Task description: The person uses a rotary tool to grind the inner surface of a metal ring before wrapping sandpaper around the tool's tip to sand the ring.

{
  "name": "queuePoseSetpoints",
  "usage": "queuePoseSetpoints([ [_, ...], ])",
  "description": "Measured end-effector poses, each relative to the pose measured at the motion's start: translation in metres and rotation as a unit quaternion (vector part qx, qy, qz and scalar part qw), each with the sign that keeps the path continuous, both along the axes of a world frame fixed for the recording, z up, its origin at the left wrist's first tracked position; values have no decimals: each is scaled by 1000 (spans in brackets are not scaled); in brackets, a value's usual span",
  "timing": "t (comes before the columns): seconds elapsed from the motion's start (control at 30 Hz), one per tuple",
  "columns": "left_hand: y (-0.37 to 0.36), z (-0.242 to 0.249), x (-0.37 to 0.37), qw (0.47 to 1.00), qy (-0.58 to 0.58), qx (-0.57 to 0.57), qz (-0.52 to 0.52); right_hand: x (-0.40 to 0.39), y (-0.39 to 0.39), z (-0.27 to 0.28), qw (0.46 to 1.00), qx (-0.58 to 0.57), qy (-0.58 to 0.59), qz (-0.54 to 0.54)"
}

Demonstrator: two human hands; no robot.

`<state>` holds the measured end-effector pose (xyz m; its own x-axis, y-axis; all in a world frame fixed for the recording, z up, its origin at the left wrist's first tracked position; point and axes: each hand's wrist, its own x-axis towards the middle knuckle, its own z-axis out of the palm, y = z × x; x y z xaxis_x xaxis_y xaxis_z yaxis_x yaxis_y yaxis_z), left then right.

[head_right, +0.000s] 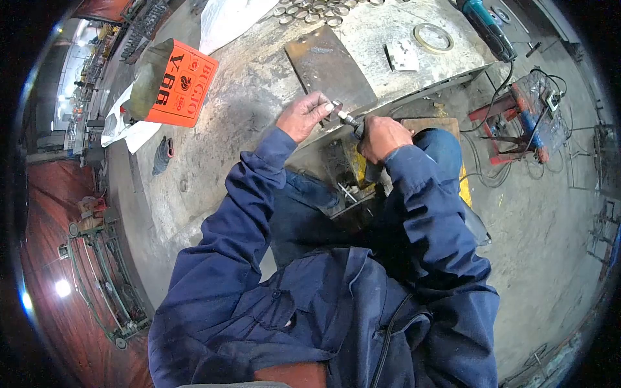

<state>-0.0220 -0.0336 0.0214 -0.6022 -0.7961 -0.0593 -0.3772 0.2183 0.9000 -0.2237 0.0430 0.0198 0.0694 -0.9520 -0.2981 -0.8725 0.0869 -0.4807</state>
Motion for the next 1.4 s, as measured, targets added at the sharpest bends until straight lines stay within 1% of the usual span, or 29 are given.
queuePoseSetpoints([
  [0.03, 2, 2, 0, 1000, 10, -16, -1, 0, 1, 2, 1000, 0, -3, 11],
  [0.17, 9, 7, -1, 1000, 9, -6, 9, 0, 3, 1, 999, 15, 3, 41],
  [0.23, 12, 10, -2, 1000, -3, -21, 18, 1, 4, -1, 999, 1, -8, 31],
  [0.27, 12, 4, -2, 1000, -4, -21, 19, 1, 3, -2, 1000, -14, -20, 18],
  [0.37, 13, -13, -2, 998, 26, -44, 28, 4, 9, 3, 1000, -6, -13, 28],
  [0.47, 17, -10, -3, 997, 40, -48, 41, -2, 12, -4, 997, -39, -41, 43],
  [0.53, 18, -5, -3, 995, 59, -33, 78, -7, 17, 4, 998, -41, -36, 29],
  [0.57, 18, -2, -4, 994, 60, -36, 79, -10, 20, 9, 999, -39, -31, 16],
  [0.63, 20, 2, -4, 988, -2, -29, 151, -17, 24, 19, 999, -29, -37, -2],
  [0.67, 19, -4, -4, 988, -1, -30, 153, -22, 25, 21, 999, -18, -43, -21],
  [0.7, 18, -8, -7, 986, 24, -19, 165, -25, 26, 17, 997, -45, -61, -23],
  [0.73, 17, -11, -8, 983, 49, -9, 177, -28, 26, 16, 997, -46, -61, -24],
  [0.77, 17, -13, -7, 983, 48, -10, 176, -31, 26, 16, 997, -41, -51, -37],
  [0.8, 19, -5, -9, 982, 39, -110, 148, -32, 26, 17, 997, -36, -42, -51],
  [0.83, 20, 1, -10, 970, 29, -209, 117, -32, 26, 20, 997, -34, -48, -56],
  [0.87, 19, 2, -9, 970, 28, -211, 116, -33, 26, 21, 997, -36, -48, -56],
  [0.93, 16, 7, -4, 958, -119, -249, 71, -34, 26, 23, 997, -11, -40, -61],
  [0.97, 13, 10, -2, 958, -120, -251, 69, -34, 26, 24, 997, -12, -42, -63],
  [1.03, 5, 22, -1, 941, -176, -288, 28, -34, 26, 27, 996, -9, -56, -64],
  [1.17, -7, 31, -1, 929, -218, -299, -1, -34, 24, 21, 997, -14, -41, -62],
  [1.23, -13, 39, -6, 968, -230, -95, -31, -35, 26, 23, 997, -13, -50, -60],
  [1.27, -19, 31, -6, 968, -230, -94, -31, -36, 27, 22, 997, -13, -50, -61],
  [1.33, -26, 18, -9, 993, -108, 26, -24, -38, 27, 21, 998, -7, -47, -47],
  [1.37, -29, 11, -8, 994, -108, 27, -24, -38, 27, 20, 998, -7, -47, -46],
  [1.4, -28, 12, -11, 993, -95, 68, -13, -38, 28, 19, 998, -7, -47, -39],
])
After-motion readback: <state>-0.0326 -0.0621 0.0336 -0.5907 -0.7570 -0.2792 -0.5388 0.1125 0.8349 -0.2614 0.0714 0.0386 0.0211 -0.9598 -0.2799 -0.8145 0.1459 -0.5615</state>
